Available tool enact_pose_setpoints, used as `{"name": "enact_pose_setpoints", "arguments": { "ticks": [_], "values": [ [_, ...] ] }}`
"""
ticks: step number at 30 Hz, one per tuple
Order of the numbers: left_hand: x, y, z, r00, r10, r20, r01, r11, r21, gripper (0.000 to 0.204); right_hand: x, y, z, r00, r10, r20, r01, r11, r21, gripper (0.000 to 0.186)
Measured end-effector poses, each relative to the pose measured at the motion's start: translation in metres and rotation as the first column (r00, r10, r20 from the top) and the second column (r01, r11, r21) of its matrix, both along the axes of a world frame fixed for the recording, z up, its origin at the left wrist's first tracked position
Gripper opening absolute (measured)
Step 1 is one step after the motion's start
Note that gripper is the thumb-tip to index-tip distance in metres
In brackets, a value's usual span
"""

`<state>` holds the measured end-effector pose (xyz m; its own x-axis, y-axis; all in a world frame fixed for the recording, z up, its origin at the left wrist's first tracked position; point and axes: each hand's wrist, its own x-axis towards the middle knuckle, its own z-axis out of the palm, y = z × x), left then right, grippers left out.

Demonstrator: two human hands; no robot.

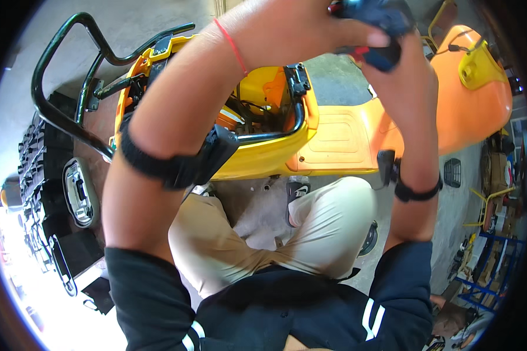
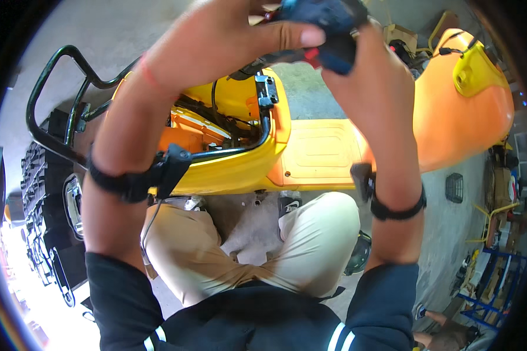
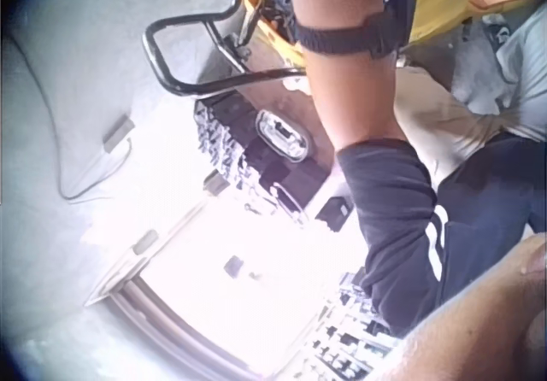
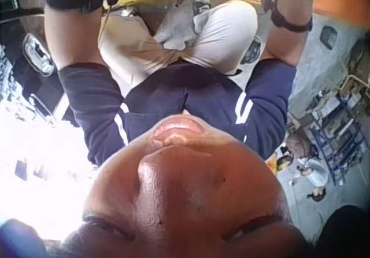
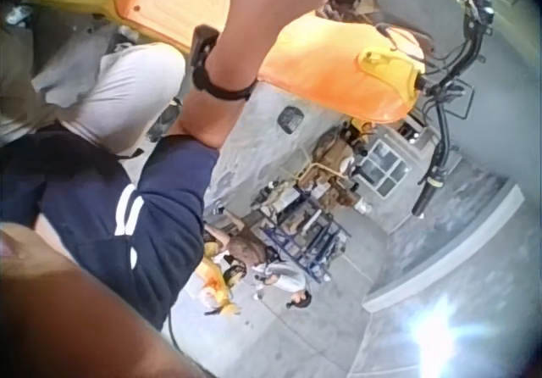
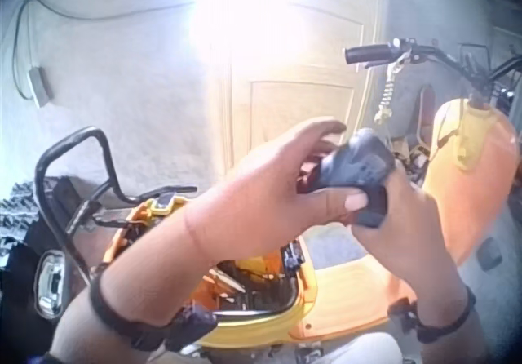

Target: Using a power drill to remove and install screws on a scooter's body panels.

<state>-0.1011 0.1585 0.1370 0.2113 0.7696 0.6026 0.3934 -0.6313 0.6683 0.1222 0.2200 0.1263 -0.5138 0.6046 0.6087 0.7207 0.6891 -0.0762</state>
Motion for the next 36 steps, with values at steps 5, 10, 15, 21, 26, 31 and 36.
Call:
{"name": "enact_pose_setpoints", "arguments": {
  "ticks": [5, 10, 15, 21, 26, 31, 36],
  "values": [
    [-0.041, -0.069, -0.002, 0.991, 0.113, -0.067, -0.120, 0.988, -0.100, 0.063, 0.022, -0.015, -0.046, 0.966, -0.011, -0.260, -0.069, 0.953, -0.296, 0.050],
    [-0.066, -0.136, -0.015, 0.950, 0.290, -0.117, -0.312, 0.904, -0.293, 0.056, 0.032, 0.001, -0.086, 0.793, -0.176, -0.583, -0.317, 0.698, -0.642, 0.037],
    [-0.086, -0.166, -0.036, 0.887, 0.437, -0.149, -0.456, 0.773, -0.442, 0.050, 0.027, 0.020, -0.105, 0.734, -0.387, -0.558, -0.286, 0.569, -0.771, 0.036],
    [-0.098, -0.180, -0.046, 0.841, 0.505, -0.194, -0.524, 0.672, -0.522, 0.043, 0.016, 0.048, -0.121, 0.685, -0.513, -0.517, -0.395, 0.335, -0.856, 0.043],
    [-0.095, -0.180, -0.050, 0.841, 0.501, -0.207, -0.523, 0.649, -0.553, 0.038, 0.007, 0.059, -0.139, 0.674, -0.539, -0.506, -0.481, 0.199, -0.854, 0.045],
    [-0.095, -0.171, -0.049, 0.859, 0.463, -0.218, -0.497, 0.656, -0.568, 0.032, 0.006, 0.065, -0.152, 0.628, -0.600, -0.496, -0.540, 0.123, -0.833, 0.042],
    [-0.093, -0.154, -0.043, 0.882, 0.397, -0.253, -0.467, 0.675, -0.571, 0.028, 0.004, 0.068, -0.157, 0.618, -0.634, -0.465, -0.556, 0.066, -0.829, 0.036]
  ]
}}
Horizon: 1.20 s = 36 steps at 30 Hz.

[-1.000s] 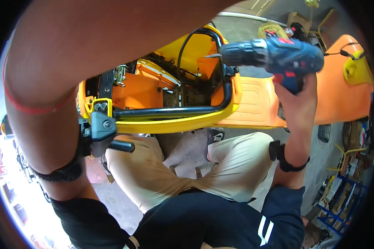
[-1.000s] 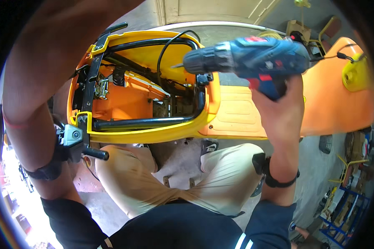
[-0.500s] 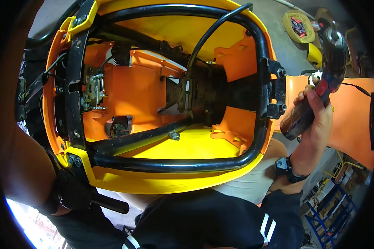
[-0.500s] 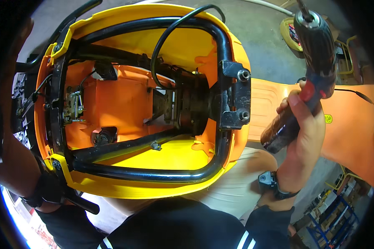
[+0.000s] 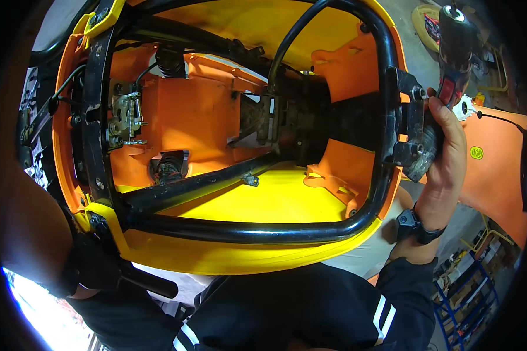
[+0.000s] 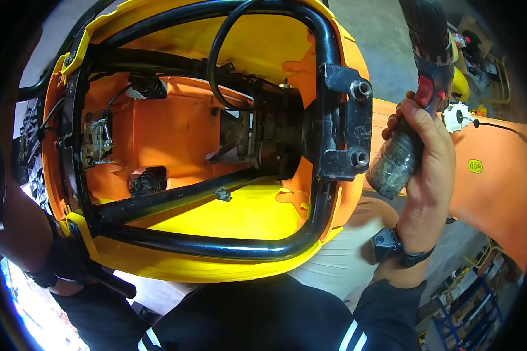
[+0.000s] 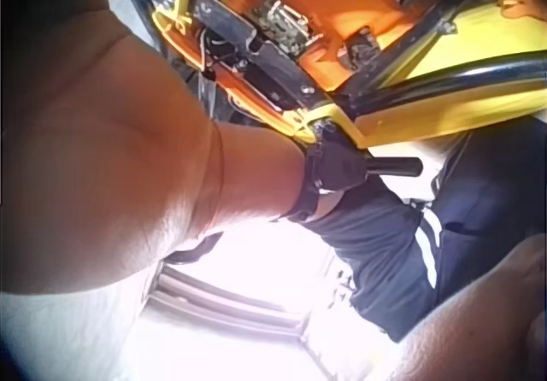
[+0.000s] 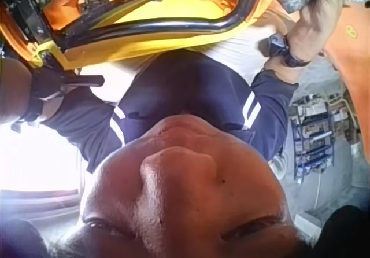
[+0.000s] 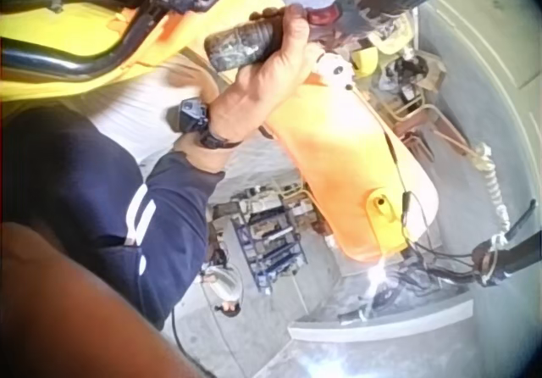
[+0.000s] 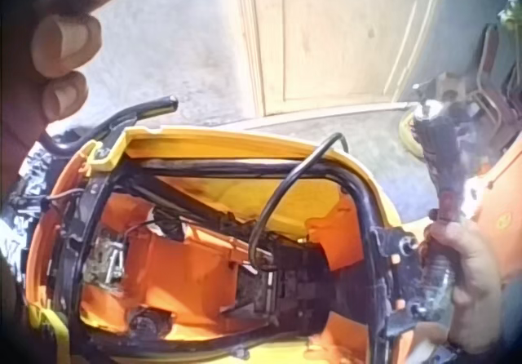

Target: Using a power drill to remove and install screws on a scooter's body panels.

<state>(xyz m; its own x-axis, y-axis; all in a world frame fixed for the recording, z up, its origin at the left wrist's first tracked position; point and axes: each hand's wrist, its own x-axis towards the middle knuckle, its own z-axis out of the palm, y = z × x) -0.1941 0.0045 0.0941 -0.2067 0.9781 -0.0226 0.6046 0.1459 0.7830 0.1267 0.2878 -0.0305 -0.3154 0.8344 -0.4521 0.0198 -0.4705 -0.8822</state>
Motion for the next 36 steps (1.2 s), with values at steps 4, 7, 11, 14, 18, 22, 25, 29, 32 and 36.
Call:
{"name": "enact_pose_setpoints", "arguments": {
  "ticks": [4, 7, 11, 14, 18, 22, 25, 29, 32, 36],
  "values": [
    [0.007, 0.032, 0.012, 0.990, -0.125, -0.068, 0.123, 0.992, -0.031, 0.024, -0.002, 0.003, -0.004, 1.000, -0.026, -0.017, 0.026, 1.000, -0.003, 0.029],
    [0.023, 0.069, 0.029, 0.945, -0.283, -0.166, 0.266, 0.957, -0.118, 0.023, -0.001, 0.008, -0.011, 0.999, -0.036, -0.038, 0.033, 0.996, -0.083, 0.021],
    [0.049, 0.125, 0.031, 0.693, -0.602, -0.397, 0.415, 0.783, -0.463, 0.021, 0.005, 0.016, -0.021, 0.995, -0.023, -0.094, 0.012, 0.993, -0.116, 0.022],
    [0.070, 0.154, -0.011, 0.429, -0.881, -0.200, 0.347, 0.365, -0.864, 0.024, 0.005, 0.022, -0.024, 0.995, 0.031, -0.091, -0.040, 0.994, -0.100, 0.022],
    [0.074, 0.179, -0.088, 0.558, -0.829, 0.024, 0.302, 0.176, -0.937, 0.025, 0.005, 0.025, -0.024, 0.993, -0.007, -0.121, 0.004, 1.000, -0.025, 0.023],
    [0.057, 0.188, -0.169, 0.517, -0.851, 0.093, 0.260, 0.053, -0.964, 0.024, 0.016, 0.025, -0.019, 0.985, -0.003, -0.173, -0.007, 0.998, -0.056, 0.026],
    [0.039, 0.180, -0.223, 0.484, -0.868, 0.108, 0.241, 0.013, -0.970, 0.024, 0.019, 0.023, -0.018, 0.977, -0.067, -0.203, 0.067, 0.998, -0.005, 0.031],
    [0.021, 0.166, -0.272, 0.453, -0.883, 0.124, 0.223, -0.023, -0.975, 0.024, 0.027, 0.025, -0.012, 0.983, -0.080, -0.165, 0.099, 0.989, 0.106, 0.036],
    [0.010, 0.158, -0.295, 0.425, -0.896, 0.132, 0.226, -0.037, -0.973, 0.024, 0.030, 0.025, -0.009, 0.987, -0.020, -0.156, 0.031, 0.998, 0.064, 0.034],
    [0.001, 0.148, -0.308, 0.419, -0.897, 0.141, 0.239, -0.040, -0.970, 0.024, 0.028, 0.024, -0.009, 0.988, -0.053, -0.143, 0.063, 0.996, 0.063, 0.034]
  ]
}}
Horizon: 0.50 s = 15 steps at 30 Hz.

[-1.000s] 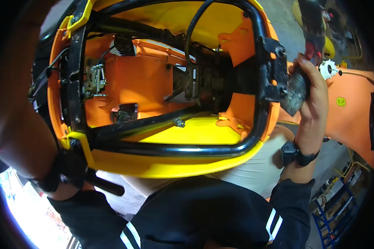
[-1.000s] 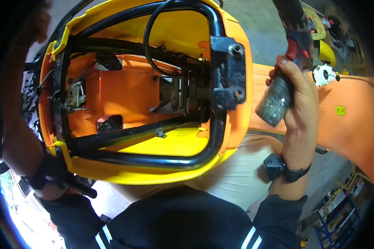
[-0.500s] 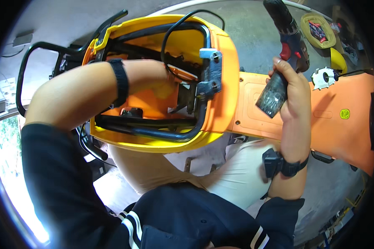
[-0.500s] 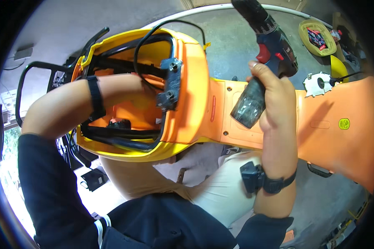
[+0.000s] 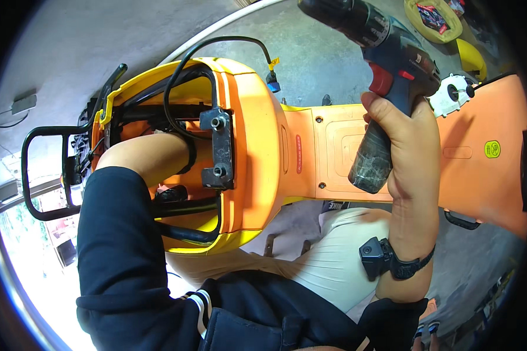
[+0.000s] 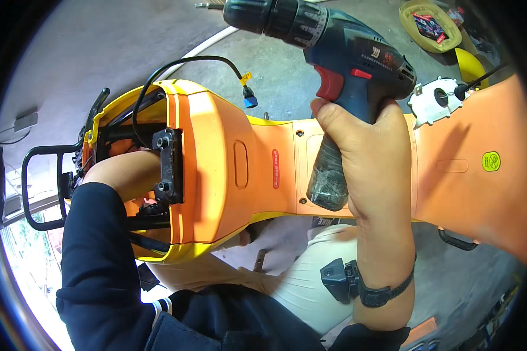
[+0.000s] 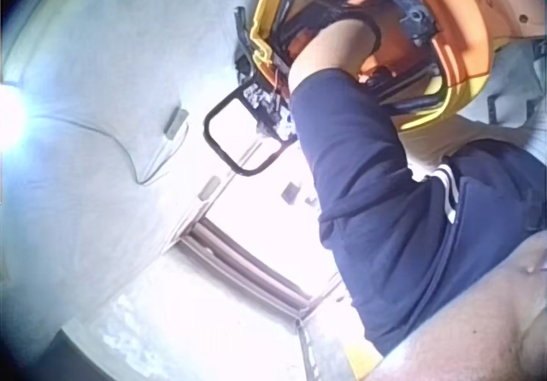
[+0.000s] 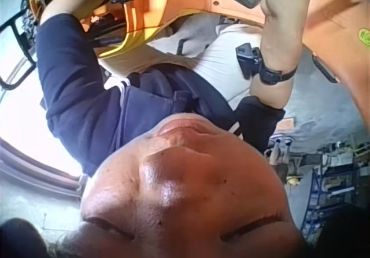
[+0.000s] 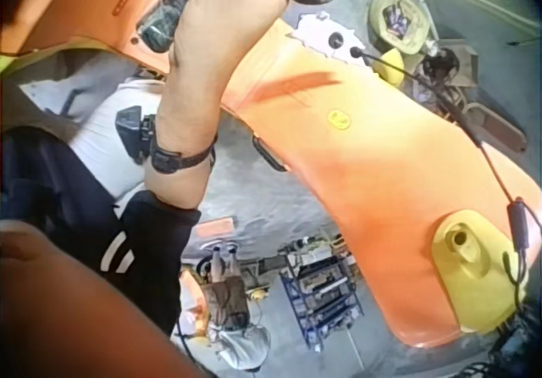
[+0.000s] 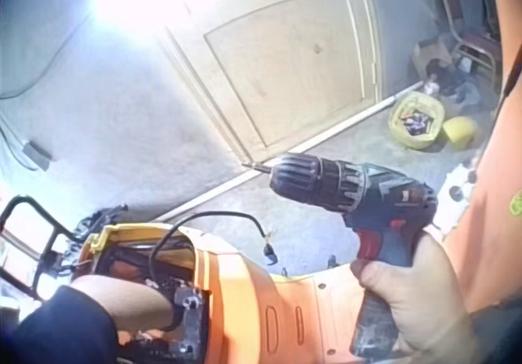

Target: Using a power drill to remove and install screws on a scooter's body panels.

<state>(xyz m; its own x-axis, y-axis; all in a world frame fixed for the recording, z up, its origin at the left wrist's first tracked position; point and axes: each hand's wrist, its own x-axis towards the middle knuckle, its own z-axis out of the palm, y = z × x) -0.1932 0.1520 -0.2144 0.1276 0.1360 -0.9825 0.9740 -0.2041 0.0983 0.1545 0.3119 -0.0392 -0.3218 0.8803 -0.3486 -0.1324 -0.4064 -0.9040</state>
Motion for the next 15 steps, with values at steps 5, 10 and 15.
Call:
{"name": "enact_pose_setpoints", "arguments": {
  "ticks": [5, 10, 15],
  "values": [
    [-0.007, -0.007, 0.005, 1.000, 0.005, 0.025, -0.006, 1.000, 0.016, 0.024, -0.003, 0.000, 0.000, 1.000, 0.000, -0.009, 0.000, 0.999, 0.034, 0.038],
    [-0.019, -0.006, 0.044, 0.997, -0.008, 0.074, 0.004, 0.999, 0.046, 0.024, -0.002, -0.003, 0.004, 0.999, 0.024, 0.049, -0.028, 0.996, 0.085, 0.037],
    [-0.001, 0.013, 0.097, 0.993, -0.020, 0.118, 0.009, 0.995, 0.098, 0.025, -0.008, -0.006, 0.000, 0.996, 0.029, 0.087, -0.040, 0.991, 0.130, 0.037]
  ]
}}
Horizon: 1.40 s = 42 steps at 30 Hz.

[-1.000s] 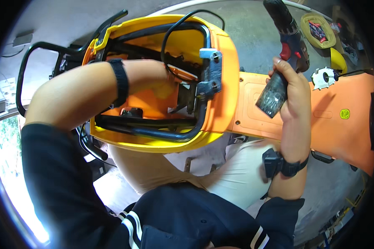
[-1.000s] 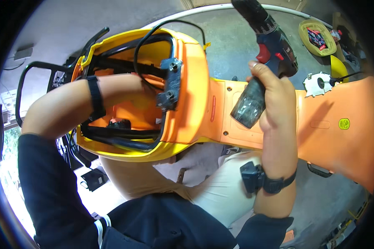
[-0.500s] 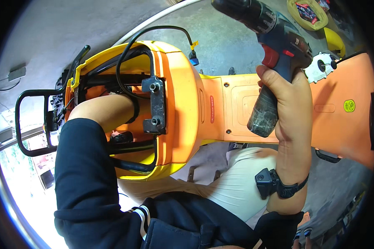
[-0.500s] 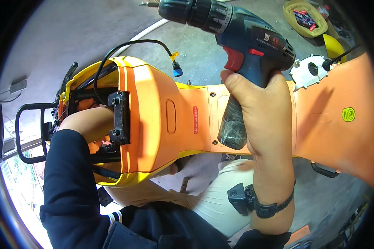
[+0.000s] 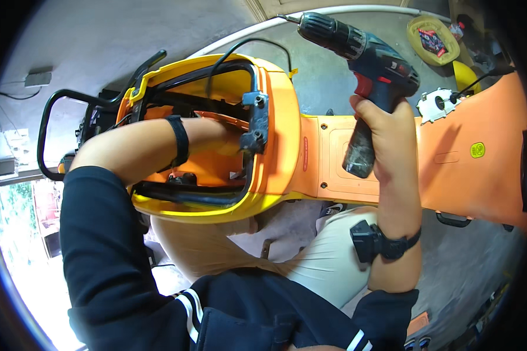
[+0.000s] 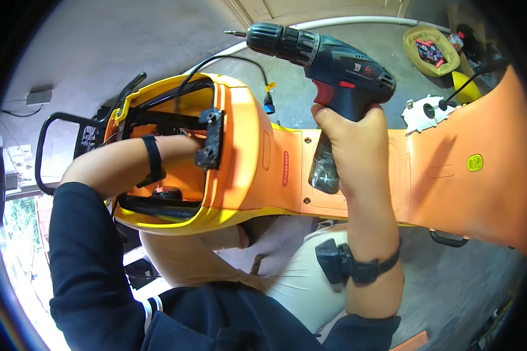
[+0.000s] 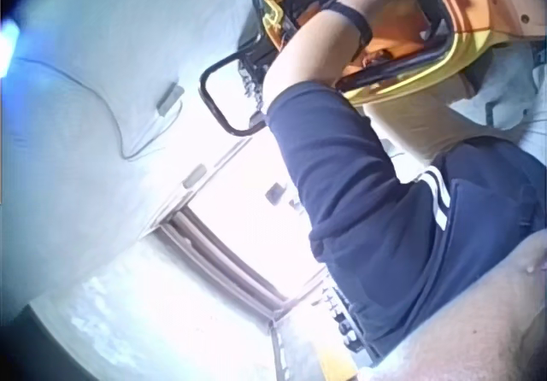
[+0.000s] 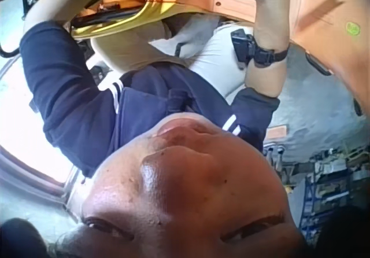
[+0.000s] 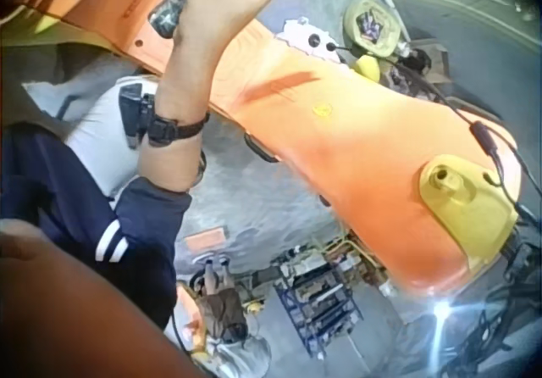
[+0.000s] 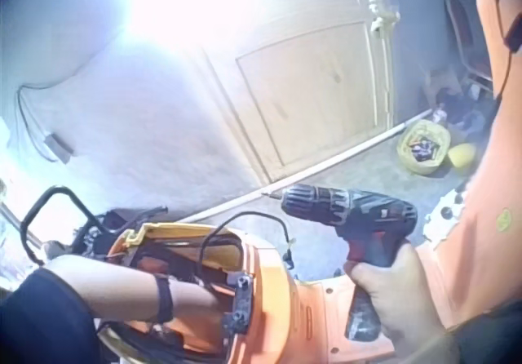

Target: Using a power drill to remove and install screws on a scooter's body panels.

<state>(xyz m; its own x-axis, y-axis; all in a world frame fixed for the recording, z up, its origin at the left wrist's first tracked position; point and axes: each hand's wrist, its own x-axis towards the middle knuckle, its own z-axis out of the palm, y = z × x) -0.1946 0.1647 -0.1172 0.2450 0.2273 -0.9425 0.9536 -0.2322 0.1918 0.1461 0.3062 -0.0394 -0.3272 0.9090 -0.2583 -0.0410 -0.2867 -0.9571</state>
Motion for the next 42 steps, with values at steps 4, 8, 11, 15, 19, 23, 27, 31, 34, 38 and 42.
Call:
{"name": "enact_pose_setpoints", "arguments": {
  "ticks": [4, 8, 11, 15, 19, 23, 27, 31, 34, 38, 42],
  "values": [
    [0.033, 0.022, 0.071, 1.000, 0.022, 0.019, -0.023, 0.998, 0.053, 0.026, -0.003, -0.004, -0.007, 0.998, 0.013, -0.068, -0.012, 1.000, 0.025, 0.037],
    [0.062, 0.040, 0.180, 0.983, 0.173, -0.059, -0.171, 0.985, 0.037, 0.026, -0.002, -0.006, -0.009, 0.999, -0.041, 0.025, 0.040, 0.998, 0.042, 0.034],
    [0.077, 0.031, 0.278, 0.861, 0.457, 0.223, -0.506, 0.812, 0.291, 0.023, 0.004, -0.006, -0.002, 0.998, -0.041, 0.042, 0.036, 0.993, 0.113, 0.039],
    [0.097, -0.011, 0.374, 0.728, -0.065, 0.682, -0.626, 0.343, 0.701, 0.037, 0.009, -0.012, 0.018, 0.992, -0.121, 0.017, 0.112, 0.954, 0.278, 0.035],
    [0.119, -0.049, 0.369, 0.372, -0.348, 0.860, -0.920, -0.017, 0.391, 0.034, 0.021, -0.023, 0.058, 0.987, -0.142, -0.071, 0.158, 0.912, 0.380, 0.037],
    [0.117, -0.048, 0.311, 0.145, -0.106, 0.984, -0.986, 0.061, 0.152, 0.028, 0.032, -0.030, 0.103, 0.981, -0.194, 0.000, 0.177, 0.897, 0.404, 0.044],
    [0.107, -0.017, 0.250, -0.026, 0.187, 0.982, -0.986, 0.155, -0.055, 0.027, 0.032, -0.035, 0.130, 0.958, -0.192, -0.214, 0.271, 0.851, 0.449, 0.052],
    [0.095, 0.013, 0.213, 0.201, 0.322, 0.925, -0.973, 0.172, 0.151, 0.025, 0.028, -0.037, 0.141, 0.929, -0.205, -0.308, 0.355, 0.731, 0.583, 0.050],
    [0.089, 0.024, 0.195, 0.418, 0.295, 0.859, -0.905, 0.220, 0.365, 0.022, 0.029, -0.032, 0.149, 0.956, -0.202, -0.212, 0.292, 0.726, 0.623, 0.048],
    [0.084, 0.031, 0.183, 0.385, 0.269, 0.883, -0.915, 0.232, 0.329, 0.022, 0.023, -0.022, 0.154, 0.959, -0.257, -0.117, 0.268, 0.698, 0.664, 0.049],
    [0.086, 0.031, 0.181, 0.558, 0.229, 0.798, -0.824, 0.263, 0.502, 0.023, 0.011, -0.016, 0.154, 0.971, -0.230, -0.067, 0.210, 0.685, 0.697, 0.054]
  ]
}}
